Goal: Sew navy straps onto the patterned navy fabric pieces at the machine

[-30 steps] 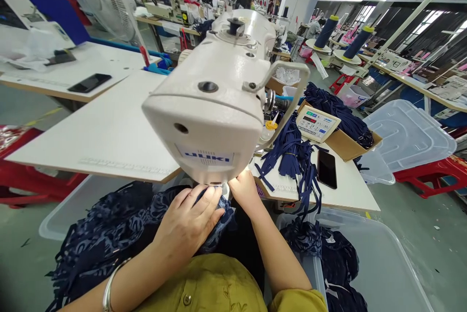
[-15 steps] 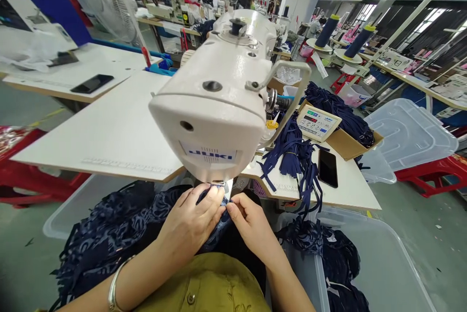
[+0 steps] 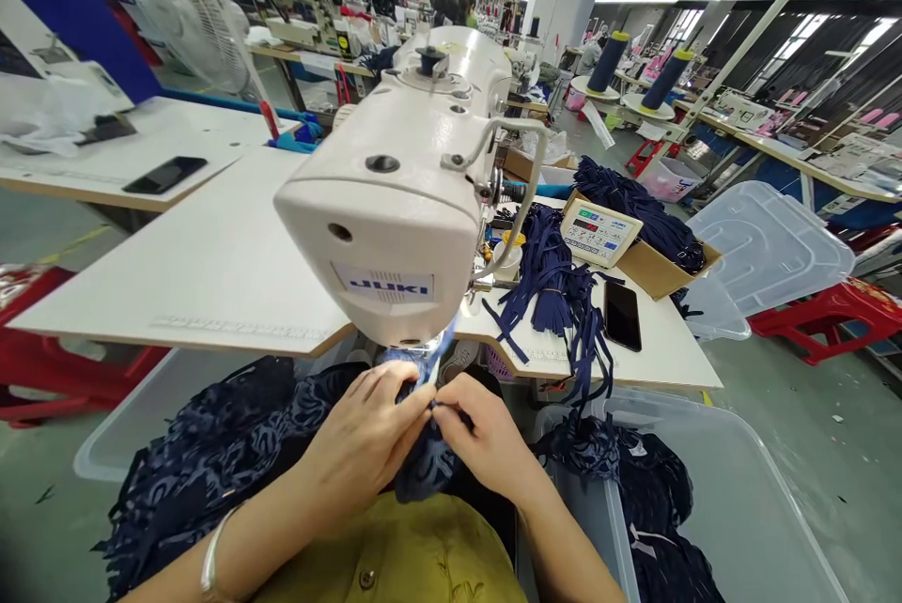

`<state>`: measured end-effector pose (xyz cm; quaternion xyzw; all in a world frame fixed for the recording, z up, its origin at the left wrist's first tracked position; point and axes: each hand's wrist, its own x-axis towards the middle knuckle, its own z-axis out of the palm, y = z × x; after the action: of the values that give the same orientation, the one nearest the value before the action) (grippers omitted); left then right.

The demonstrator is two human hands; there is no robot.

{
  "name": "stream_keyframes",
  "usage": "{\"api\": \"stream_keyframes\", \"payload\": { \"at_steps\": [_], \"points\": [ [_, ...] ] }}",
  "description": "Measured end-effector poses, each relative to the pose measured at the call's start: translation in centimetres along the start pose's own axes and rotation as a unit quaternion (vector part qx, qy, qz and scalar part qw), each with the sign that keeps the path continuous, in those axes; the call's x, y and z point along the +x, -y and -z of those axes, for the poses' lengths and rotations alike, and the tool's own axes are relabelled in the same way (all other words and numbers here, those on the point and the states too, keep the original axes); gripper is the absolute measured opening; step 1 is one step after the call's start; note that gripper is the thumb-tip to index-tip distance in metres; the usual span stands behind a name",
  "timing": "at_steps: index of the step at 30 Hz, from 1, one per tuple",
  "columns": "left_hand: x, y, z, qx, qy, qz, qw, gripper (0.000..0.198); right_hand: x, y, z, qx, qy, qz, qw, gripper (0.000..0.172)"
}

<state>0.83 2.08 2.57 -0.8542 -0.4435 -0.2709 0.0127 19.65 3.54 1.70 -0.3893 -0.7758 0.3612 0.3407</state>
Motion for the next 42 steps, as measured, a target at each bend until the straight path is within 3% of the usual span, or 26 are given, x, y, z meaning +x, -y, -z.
{"api": "stream_keyframes", "payload": {
  "at_steps": [2, 4, 6, 8, 11, 13, 15, 18, 21, 25, 28, 42],
  "points": [
    [-0.3, -0.1, 1.4, -0.166, 0.095, 0.037, 0.981, 0.02, -0.2, 1.0, 0.4, -0.038, 0.022, 0.064, 0.997, 0.011],
    [-0.7, 0.0, 2.4, -0.3, 0.196, 0.098, 0.928, 0.028, 0.1, 1.7, 0.4, -0.121, 0.028, 0.123, 0.985, 0.011],
    [-0.9, 0.4, 2.8, -0.352, 0.24, 0.162, 0.89, 0.035, 0.9, 1.8, -0.1, -0.23, 0.01, 0.171, 0.958, 0.014],
    [-1.1, 1.0, 2.6, -0.294, 0.207, 0.201, 0.911, 0.039, 2.2, 1.3, -0.8, -0.313, -0.015, 0.194, 0.929, 0.018],
    [-1.1, 1.9, 1.6, -0.036, 0.053, 0.202, 0.977, 0.036, 3.6, 0.2, -1.9, -0.362, -0.062, 0.162, 0.916, 0.019],
    [-1.2, 2.3, 0.9, 0.091, -0.058, 0.144, 0.984, 0.023, 3.8, -0.2, -2.4, -0.366, -0.088, 0.127, 0.918, 0.016],
    [-1.3, 2.4, 0.4, 0.102, -0.103, 0.046, 0.988, 0.023, 3.4, -0.4, -2.6, -0.358, -0.11, 0.094, 0.922, 0.018],
    [-1.6, 2.3, -0.3, 0.049, -0.075, -0.052, 0.995, 0.036, 2.6, -0.6, -2.5, -0.276, -0.124, 0.045, 0.952, 0.023],
    [-1.9, 2.0, -0.9, 0.041, -0.059, -0.041, 0.997, 0.035, 2.2, -1.3, -2.5, -0.094, -0.108, -0.007, 0.99, 0.025],
    [-1.6, 1.6, -1.1, 0.059, -0.044, -0.01, 0.997, 0.034, 2.7, -2.2, -2.6, 0.061, -0.147, -0.104, 0.982, 0.015],
    [-1.1, 1.2, -1.0, 0.091, -0.047, 0.01, 0.995, 0.034, 3.6, -2.3, -2.6, 0.056, -0.178, -0.128, 0.974, 0.008],
    [0.4, 0.0, -1.1, 0.182, -0.077, 0.041, 0.98, 0.028, 5.0, -2.3, -2.6, 0.011, -0.179, -0.124, 0.976, 0.006]
  ]
}}
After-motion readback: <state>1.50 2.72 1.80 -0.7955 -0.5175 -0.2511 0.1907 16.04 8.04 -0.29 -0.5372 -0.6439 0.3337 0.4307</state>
